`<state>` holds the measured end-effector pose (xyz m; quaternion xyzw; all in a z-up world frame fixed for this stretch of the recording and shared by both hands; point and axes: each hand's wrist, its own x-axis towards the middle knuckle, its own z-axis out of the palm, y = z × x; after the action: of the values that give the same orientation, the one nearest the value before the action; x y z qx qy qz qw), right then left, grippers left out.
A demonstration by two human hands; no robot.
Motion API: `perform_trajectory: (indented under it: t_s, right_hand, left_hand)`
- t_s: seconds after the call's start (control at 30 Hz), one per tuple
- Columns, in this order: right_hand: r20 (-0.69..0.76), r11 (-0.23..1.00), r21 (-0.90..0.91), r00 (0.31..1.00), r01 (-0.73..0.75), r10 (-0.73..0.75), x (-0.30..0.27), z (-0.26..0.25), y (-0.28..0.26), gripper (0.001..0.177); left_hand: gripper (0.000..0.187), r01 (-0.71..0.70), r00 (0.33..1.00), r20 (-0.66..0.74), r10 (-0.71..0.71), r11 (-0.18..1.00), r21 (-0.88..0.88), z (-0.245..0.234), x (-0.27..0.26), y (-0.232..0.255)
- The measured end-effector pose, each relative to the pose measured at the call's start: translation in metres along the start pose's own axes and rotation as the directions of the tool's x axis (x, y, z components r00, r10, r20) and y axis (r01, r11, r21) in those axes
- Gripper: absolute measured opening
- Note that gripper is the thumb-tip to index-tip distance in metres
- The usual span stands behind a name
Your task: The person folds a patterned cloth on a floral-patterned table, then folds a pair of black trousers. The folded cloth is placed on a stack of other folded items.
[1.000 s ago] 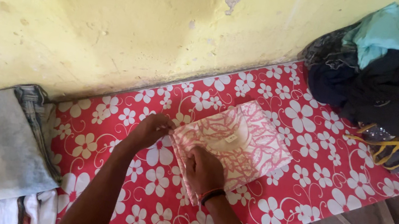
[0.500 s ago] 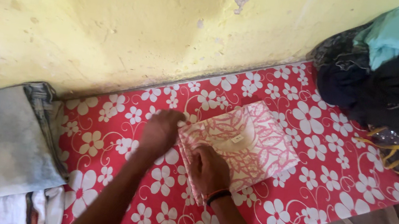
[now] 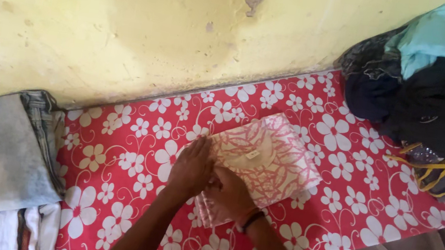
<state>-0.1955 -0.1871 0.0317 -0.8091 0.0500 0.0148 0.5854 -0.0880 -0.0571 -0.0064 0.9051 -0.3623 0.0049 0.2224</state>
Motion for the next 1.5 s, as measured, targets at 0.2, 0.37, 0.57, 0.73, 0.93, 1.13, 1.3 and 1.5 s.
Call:
perform_trajectory:
  t_s: [0.2,0.37,0.57,0.73,0.93,1.13,1.3,1.5]
  right_hand:
    - [-0.207,0.897,-0.418,0.947,0.142,-0.247,0.002,-0.096,0.018,0.037]
    - [-0.074,0.493,-0.839,0.850,0.230,-0.522,0.040,-0.140,0.050,0.059]
    - [-0.002,0.389,-0.915,0.962,0.109,-0.274,0.057,-0.143,0.087,0.073]
    - [-0.011,0.399,-0.914,0.980,0.071,-0.201,0.055,-0.144,0.101,0.074]
    - [-0.047,0.424,-0.905,0.981,0.038,-0.188,0.054,-0.143,0.098,0.072]
    - [-0.148,0.429,-0.900,0.979,-0.075,-0.139,0.042,-0.135,0.092,0.074]
    - [-0.163,0.484,-0.870,0.982,-0.097,-0.096,0.042,-0.134,0.087,0.076]
    - [0.084,0.432,-0.886,0.974,0.169,-0.208,0.032,-0.138,0.090,0.078]
  left_hand:
    - [0.087,0.307,0.943,0.079,-0.323,0.937,0.167,0.017,0.005,0.058]
    - [0.093,0.385,0.900,0.091,-0.425,0.877,0.288,0.004,0.000,0.089]
    - [0.095,0.486,0.812,0.182,-0.555,0.815,0.315,-0.018,0.006,0.098]
    - [0.094,0.512,0.815,0.124,-0.566,0.804,0.303,-0.009,0.010,0.092]
    - [0.094,0.514,0.818,0.094,-0.567,0.795,0.322,0.017,-0.009,0.106]
    - [0.101,0.434,0.884,0.042,-0.466,0.850,0.300,0.014,-0.007,0.091]
    - [0.104,0.338,0.902,0.135,-0.409,0.867,0.366,0.003,0.013,0.068]
    - [0.095,0.405,0.893,0.051,-0.447,0.847,0.344,0.016,0.007,0.093]
